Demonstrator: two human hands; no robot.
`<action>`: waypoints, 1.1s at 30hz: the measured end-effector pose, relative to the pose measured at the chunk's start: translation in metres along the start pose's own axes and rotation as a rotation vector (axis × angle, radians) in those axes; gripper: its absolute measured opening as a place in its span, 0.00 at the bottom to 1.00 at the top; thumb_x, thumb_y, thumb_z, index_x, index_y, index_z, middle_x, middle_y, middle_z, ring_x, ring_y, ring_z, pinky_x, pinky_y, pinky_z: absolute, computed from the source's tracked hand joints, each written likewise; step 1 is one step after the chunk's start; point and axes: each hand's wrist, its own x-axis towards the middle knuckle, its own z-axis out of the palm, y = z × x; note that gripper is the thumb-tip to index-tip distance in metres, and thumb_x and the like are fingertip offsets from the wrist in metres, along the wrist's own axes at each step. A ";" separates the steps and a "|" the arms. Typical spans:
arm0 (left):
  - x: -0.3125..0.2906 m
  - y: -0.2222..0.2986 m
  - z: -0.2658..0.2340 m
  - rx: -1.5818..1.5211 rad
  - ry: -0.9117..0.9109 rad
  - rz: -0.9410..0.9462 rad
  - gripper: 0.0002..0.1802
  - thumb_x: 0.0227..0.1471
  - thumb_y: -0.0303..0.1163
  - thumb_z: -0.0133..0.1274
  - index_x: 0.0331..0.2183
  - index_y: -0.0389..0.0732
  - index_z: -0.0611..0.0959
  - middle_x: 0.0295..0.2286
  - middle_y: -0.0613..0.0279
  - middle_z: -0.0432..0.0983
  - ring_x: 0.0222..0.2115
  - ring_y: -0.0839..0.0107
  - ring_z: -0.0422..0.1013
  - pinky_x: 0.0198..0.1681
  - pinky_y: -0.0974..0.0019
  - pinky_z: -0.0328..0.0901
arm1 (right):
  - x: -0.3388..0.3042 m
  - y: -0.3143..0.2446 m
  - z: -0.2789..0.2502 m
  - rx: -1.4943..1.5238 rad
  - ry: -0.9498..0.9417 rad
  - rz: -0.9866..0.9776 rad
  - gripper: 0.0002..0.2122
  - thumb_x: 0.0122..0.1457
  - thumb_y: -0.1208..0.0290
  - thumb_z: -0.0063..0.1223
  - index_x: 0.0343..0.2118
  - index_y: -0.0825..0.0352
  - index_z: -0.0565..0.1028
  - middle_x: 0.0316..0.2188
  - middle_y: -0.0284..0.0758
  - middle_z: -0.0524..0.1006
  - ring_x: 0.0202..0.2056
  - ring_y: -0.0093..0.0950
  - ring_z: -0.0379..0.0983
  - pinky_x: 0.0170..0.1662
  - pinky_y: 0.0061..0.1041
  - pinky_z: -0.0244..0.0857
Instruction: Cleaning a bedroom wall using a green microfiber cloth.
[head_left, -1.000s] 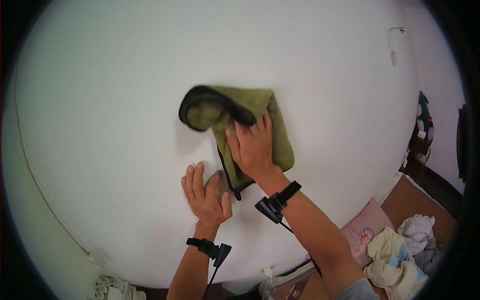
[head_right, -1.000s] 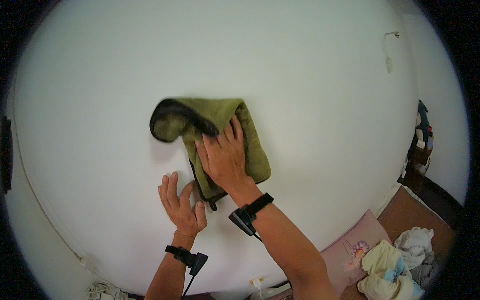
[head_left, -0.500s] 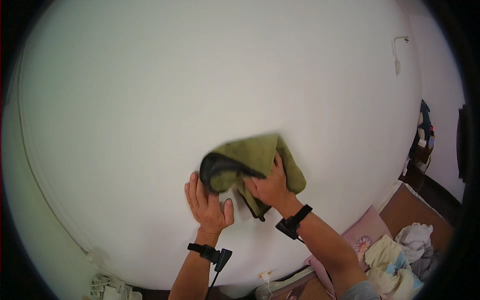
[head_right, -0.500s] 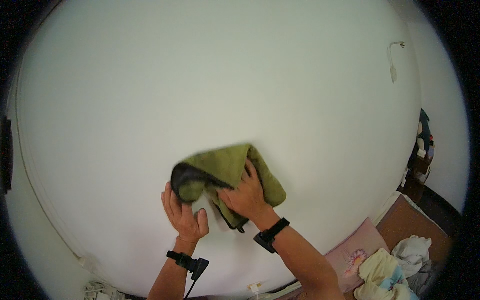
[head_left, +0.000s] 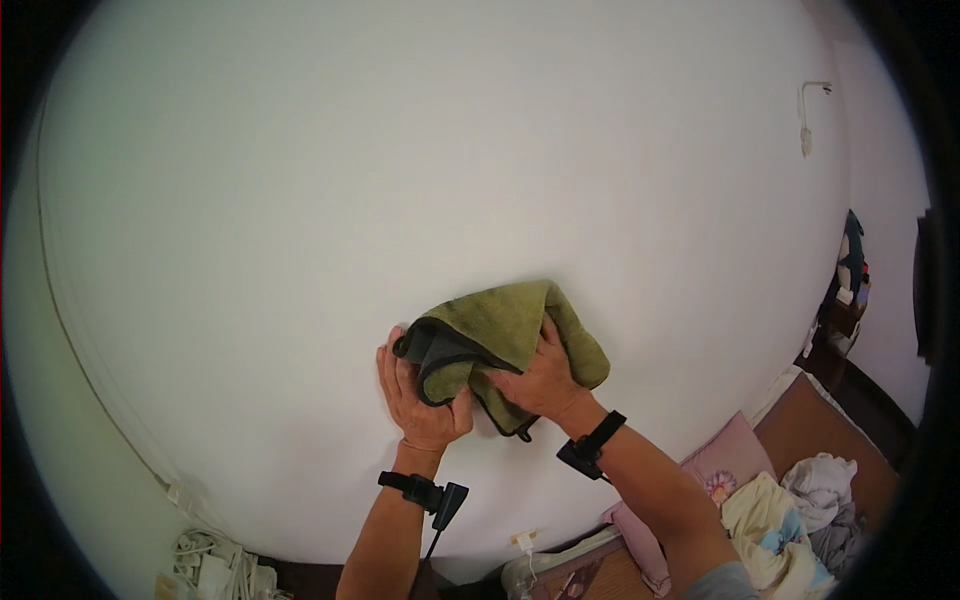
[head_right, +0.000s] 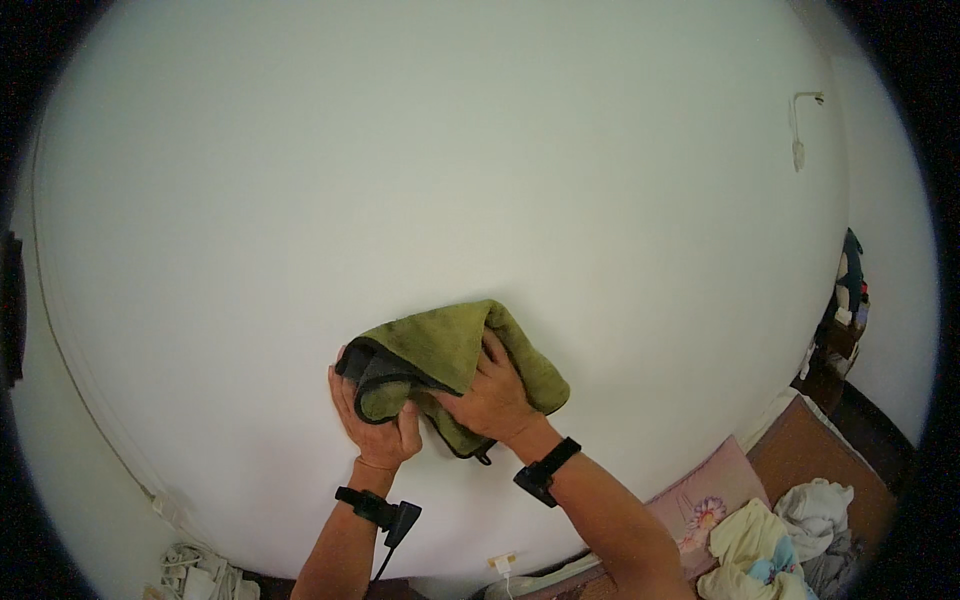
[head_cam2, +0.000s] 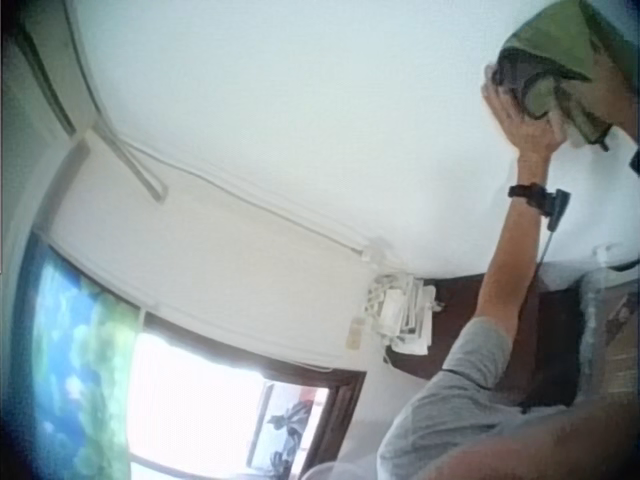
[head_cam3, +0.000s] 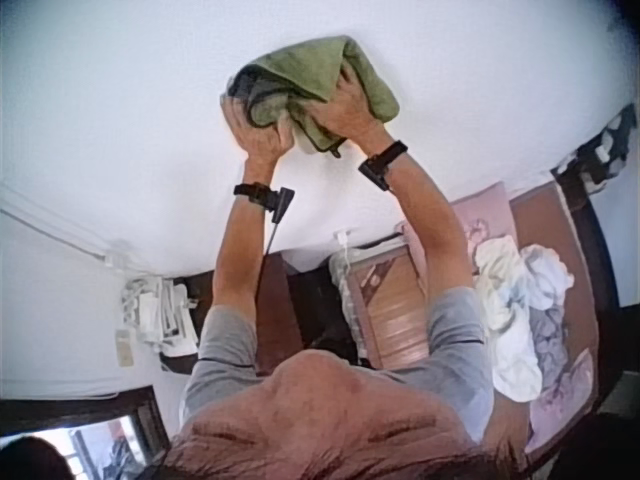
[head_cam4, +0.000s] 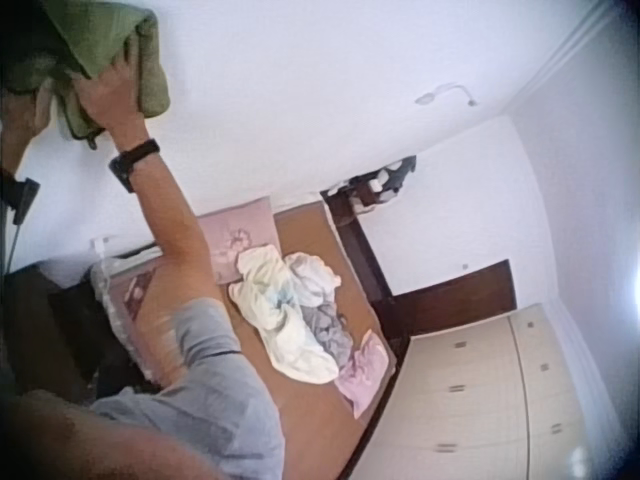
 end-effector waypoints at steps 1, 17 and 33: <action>-0.002 -0.002 0.001 0.000 0.024 0.013 0.25 0.57 0.43 0.51 0.47 0.33 0.81 0.58 0.40 0.70 0.63 0.40 0.62 0.67 0.37 0.53 | 0.001 0.002 -0.002 0.028 -0.025 -0.015 0.20 0.59 0.64 0.64 0.52 0.66 0.79 0.54 0.44 0.77 0.58 0.45 0.71 0.66 0.57 0.57; 0.010 0.007 -0.006 -0.016 0.004 0.078 0.25 0.61 0.42 0.47 0.50 0.34 0.82 0.61 0.43 0.69 0.65 0.43 0.60 0.68 0.41 0.51 | -0.094 0.010 0.004 -0.222 0.079 0.311 0.22 0.59 0.76 0.51 0.54 0.83 0.72 0.51 0.62 0.73 0.51 0.63 0.69 0.60 0.55 0.60; 0.013 -0.031 0.013 0.065 0.139 0.448 0.14 0.48 0.23 0.53 0.40 0.36 0.81 0.55 0.39 0.73 0.61 0.39 0.65 0.65 0.37 0.57 | -0.044 0.018 0.005 -0.373 0.387 0.083 0.12 0.67 0.70 0.53 0.48 0.72 0.73 0.41 0.54 0.73 0.44 0.56 0.66 0.48 0.53 0.58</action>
